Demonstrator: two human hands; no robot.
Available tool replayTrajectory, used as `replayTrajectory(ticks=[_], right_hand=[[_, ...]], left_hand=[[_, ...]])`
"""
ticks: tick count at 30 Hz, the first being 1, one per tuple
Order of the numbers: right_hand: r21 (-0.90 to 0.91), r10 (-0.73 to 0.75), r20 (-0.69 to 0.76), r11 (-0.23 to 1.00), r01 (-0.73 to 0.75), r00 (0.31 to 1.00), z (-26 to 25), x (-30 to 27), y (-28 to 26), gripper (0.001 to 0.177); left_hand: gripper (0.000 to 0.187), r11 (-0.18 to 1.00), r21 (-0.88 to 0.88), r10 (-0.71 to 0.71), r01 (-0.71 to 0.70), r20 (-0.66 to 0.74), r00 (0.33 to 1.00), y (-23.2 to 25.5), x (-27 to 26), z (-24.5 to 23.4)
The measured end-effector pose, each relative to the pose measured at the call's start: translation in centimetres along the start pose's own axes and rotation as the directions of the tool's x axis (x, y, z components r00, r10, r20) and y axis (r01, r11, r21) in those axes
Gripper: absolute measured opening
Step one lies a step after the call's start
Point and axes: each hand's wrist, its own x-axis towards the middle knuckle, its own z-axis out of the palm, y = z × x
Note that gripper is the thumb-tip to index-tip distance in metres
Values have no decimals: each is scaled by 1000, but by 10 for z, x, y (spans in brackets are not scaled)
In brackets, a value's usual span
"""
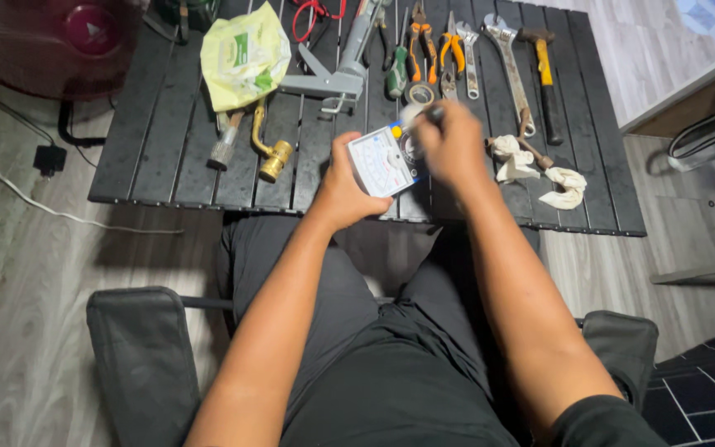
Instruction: The person sits on a chair and cleans a small white electronic device on their lap using a black tool and a white cloth. The person scrubs the device's surface with the tool and then wipes it with the cloth.
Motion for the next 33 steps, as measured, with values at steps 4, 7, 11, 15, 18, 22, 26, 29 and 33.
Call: replayTrajectory(ticks=[4,7,11,15,18,22,26,29,33], right_hand=[[117,94,137,987,-110,986,-2,1,0,19],[8,113,65,993,-114,991,-9,5,6,19],[100,136,290,980,-171,947,-14,8,7,21],[-49,80,-9,996,-80,997,-8,6,8,23],[112,6,362,992,-50,932,-12,4,9,21],[-40,233,160,972,-230,959,-13,13,9,26],[43,-13,285,999,1,958,-18,10,5,21],[-12,94,202,996,-93,975,-13,11,6,26],[-60,254,100,967,-249,962,-7,6,4,26]], left_hand=[[108,1000,-12,11,-11,4,1000,0,-1,-2],[109,1000,-29,-3,3,6,1000,-1,-5,2],[106,996,-60,70,-70,6,997,-1,-3,0],[109,999,19,46,-46,-14,999,-1,-3,0],[108,1000,-13,6,-6,-4,1000,1,-2,0],[108,998,37,48,-47,-19,999,1,-4,0],[108,1000,26,6,-7,8,1000,3,-3,0],[108,1000,1,10,-10,-9,1000,2,-3,0],[108,1000,19,22,-22,-7,1000,2,-3,0]])
